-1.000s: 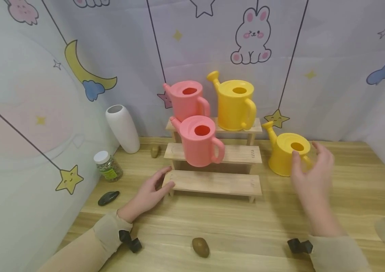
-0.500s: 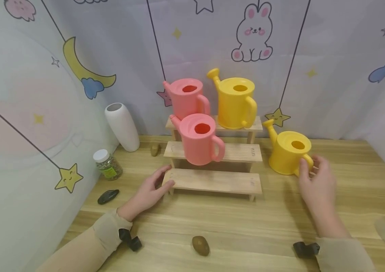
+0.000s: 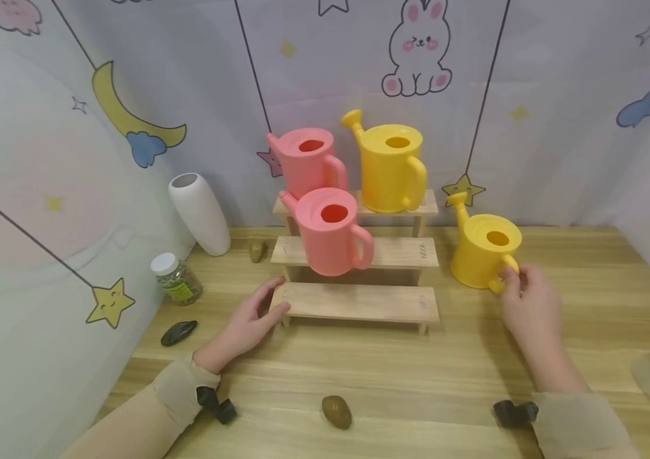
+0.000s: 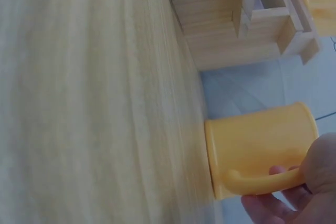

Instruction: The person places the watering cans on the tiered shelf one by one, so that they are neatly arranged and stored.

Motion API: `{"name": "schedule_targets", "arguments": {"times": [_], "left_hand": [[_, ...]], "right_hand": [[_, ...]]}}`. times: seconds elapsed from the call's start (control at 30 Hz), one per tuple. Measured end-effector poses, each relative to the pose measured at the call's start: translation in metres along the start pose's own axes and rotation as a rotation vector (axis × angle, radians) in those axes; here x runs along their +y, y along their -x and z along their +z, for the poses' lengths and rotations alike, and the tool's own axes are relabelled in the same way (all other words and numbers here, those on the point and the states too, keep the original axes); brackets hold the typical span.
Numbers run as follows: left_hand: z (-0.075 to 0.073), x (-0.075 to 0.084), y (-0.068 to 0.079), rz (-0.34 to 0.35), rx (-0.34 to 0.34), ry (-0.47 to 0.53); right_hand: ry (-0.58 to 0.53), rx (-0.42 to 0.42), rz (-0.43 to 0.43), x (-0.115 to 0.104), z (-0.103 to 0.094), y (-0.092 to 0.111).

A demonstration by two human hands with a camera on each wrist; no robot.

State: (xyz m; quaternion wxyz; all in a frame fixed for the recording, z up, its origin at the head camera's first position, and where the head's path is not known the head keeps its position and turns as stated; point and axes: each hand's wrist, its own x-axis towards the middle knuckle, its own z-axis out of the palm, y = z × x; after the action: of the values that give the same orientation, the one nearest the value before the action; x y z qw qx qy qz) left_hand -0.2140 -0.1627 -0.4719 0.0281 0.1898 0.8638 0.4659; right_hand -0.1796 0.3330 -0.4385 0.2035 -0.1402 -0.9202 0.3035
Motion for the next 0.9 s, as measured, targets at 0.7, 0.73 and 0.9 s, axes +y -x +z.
{"name": "schedule_targets", "arguments": {"times": [0.7, 0.73, 0.9], "left_hand": [[0.0, -0.002, -0.001, -0.009, -0.013, 0.028], [0.0, -0.002, -0.001, -0.008, -0.011, 0.026], [0.001, -0.004, -0.002, -0.003, -0.007, 0.019]], "right_hand": [[-0.462, 0.232, 0.087, -0.044, -0.042, 0.001], [-0.477, 0.268, 0.063, -0.048, -0.045, 0.002], [-0.476, 0.397, -0.057, -0.071, -0.061, 0.011]]}}
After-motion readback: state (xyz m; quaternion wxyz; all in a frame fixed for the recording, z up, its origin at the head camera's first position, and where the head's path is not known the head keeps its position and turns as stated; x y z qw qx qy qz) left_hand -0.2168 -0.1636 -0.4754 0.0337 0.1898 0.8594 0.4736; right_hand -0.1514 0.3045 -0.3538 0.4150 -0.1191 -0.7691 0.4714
